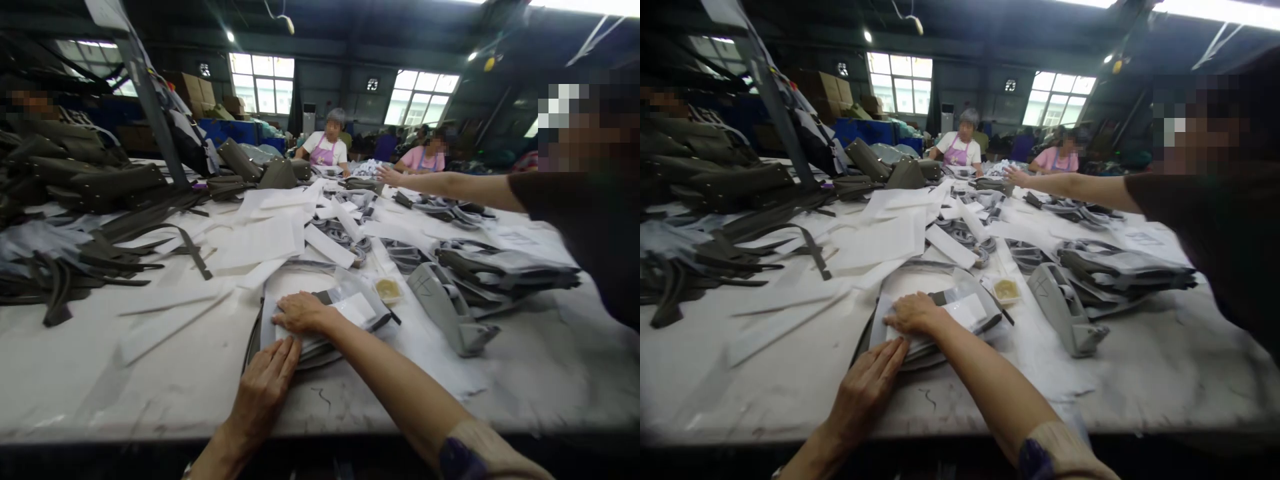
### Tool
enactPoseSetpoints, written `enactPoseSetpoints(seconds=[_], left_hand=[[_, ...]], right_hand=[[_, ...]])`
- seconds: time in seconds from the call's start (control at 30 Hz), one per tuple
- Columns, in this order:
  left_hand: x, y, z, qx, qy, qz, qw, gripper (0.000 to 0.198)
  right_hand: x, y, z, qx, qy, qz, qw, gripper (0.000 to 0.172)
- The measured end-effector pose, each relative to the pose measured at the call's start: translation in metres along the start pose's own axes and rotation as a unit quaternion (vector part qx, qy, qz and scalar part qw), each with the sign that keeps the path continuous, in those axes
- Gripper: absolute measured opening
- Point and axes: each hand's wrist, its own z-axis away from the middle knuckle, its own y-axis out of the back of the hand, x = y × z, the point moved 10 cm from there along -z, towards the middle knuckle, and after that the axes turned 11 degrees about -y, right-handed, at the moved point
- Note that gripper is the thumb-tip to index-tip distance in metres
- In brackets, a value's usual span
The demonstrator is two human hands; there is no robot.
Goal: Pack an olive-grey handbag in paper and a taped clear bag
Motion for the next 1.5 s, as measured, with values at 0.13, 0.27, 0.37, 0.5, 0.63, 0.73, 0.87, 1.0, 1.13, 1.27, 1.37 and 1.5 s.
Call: enactPoseSetpoints(seconds=[0.13, 0.27, 0.37, 0.5, 0.63, 0.73, 0.87, 1.0, 1.13, 1.27, 1.37, 1.5], left_hand=[[0.0, 0.001, 0.001, 0.013, -0.016, -0.005, 1.0, 0.037], [0.0, 0.003, 0.004, 0.024, -0.015, -0.011, 1.0, 0.038], [-0.001, 0.005, 0.004, 0.036, -0.002, -0.009, 0.999, 0.039], [-0.002, 0.004, 0.003, 0.031, 0.01, -0.004, 0.999, 0.039], [-0.002, 0.002, 0.006, 0.022, -0.012, -0.019, 1.0, 0.041], [-0.001, -0.003, 0.011, 0.007, -0.034, -0.026, 0.999, 0.044], [-0.001, -0.006, 0.012, 0.001, -0.039, -0.03, 0.999, 0.044], [0.0, -0.003, 0.008, 0.017, -0.031, -0.031, 0.999, 0.04], [0.0, -0.004, 0.006, 0.007, -0.022, -0.026, 0.999, 0.04], [0.001, -0.001, 0.004, 0.013, -0.02, -0.021, 0.999, 0.039], [0.002, 0.001, 0.003, 0.018, -0.025, -0.022, 0.999, 0.039], [0.003, 0.002, 0.0, 0.02, -0.025, -0.03, 0.999, 0.038]], right_hand=[[0.011, 0.012, -0.002, 0.03, -0.015, -0.097, 0.995, 0.044], [0.035, 0.042, 0.029, 0.143, -0.032, -0.25, 0.957, 0.044], [0.079, 0.063, 0.071, 0.237, -0.066, -0.318, 0.916, 0.044], [0.172, 0.089, 0.13, 0.313, -0.177, -0.306, 0.881, 0.049], [0.251, 0.095, 0.171, 0.315, -0.32, -0.194, 0.872, 0.049], [0.275, 0.075, 0.172, 0.243, -0.369, -0.113, 0.89, 0.05], [0.276, 0.054, 0.153, 0.17, -0.38, -0.051, 0.908, 0.032], [0.272, 0.064, 0.144, 0.174, -0.378, -0.045, 0.908, 0.027], [0.26, 0.086, 0.171, 0.246, -0.366, -0.065, 0.895, 0.03], [0.246, 0.085, 0.218, 0.284, -0.361, -0.054, 0.887, 0.017], [0.249, 0.069, 0.249, 0.284, -0.39, -0.025, 0.875, 0.014], [0.269, 0.037, 0.271, 0.273, -0.435, -0.01, 0.858, 0.016]])
